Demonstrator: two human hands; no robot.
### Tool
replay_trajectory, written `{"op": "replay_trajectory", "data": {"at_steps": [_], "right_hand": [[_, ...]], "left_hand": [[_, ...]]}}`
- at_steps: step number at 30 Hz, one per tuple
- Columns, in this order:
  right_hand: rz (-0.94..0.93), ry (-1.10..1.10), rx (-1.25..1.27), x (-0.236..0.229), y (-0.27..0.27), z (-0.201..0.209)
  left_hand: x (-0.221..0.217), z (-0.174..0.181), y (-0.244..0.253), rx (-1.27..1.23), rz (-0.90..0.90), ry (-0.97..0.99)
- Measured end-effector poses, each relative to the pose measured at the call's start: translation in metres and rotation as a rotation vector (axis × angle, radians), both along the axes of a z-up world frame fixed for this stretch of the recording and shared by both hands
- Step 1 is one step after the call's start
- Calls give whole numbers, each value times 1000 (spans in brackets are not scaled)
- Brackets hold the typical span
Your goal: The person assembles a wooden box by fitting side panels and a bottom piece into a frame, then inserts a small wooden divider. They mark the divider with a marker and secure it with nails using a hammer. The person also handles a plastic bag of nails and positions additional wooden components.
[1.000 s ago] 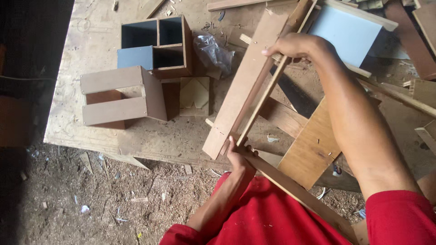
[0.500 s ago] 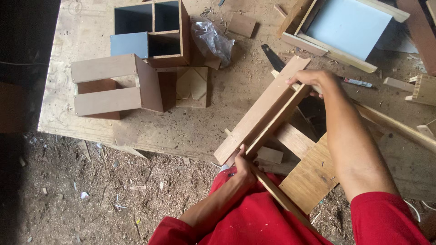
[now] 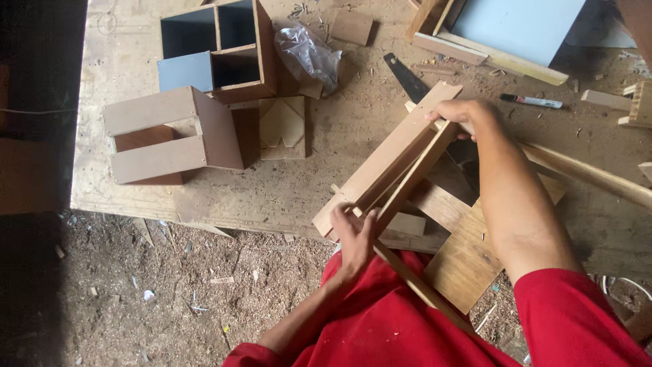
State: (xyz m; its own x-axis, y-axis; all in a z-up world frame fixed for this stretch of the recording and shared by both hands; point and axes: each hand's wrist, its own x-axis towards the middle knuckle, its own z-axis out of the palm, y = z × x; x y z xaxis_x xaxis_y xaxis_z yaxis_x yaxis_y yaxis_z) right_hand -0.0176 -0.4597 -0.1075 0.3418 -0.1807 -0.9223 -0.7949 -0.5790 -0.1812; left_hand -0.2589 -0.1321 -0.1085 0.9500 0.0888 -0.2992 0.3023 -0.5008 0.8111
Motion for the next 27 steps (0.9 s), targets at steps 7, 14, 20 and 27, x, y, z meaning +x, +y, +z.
{"op": "replay_trajectory", "data": {"at_steps": [7, 14, 20, 27], "right_hand": [[51, 14, 21, -7, -4, 9], [32, -22, 53, -20, -19, -1], [376, -365, -93, -23, -26, -27], [516, -359, -225, -38, -37, -22]], "left_hand": [[110, 18, -41, 504, -711, 52], [102, -13, -51, 456, -752, 132], [118, -6, -41, 276, -730, 215], [125, 5, -50, 405, -735, 193]]}}
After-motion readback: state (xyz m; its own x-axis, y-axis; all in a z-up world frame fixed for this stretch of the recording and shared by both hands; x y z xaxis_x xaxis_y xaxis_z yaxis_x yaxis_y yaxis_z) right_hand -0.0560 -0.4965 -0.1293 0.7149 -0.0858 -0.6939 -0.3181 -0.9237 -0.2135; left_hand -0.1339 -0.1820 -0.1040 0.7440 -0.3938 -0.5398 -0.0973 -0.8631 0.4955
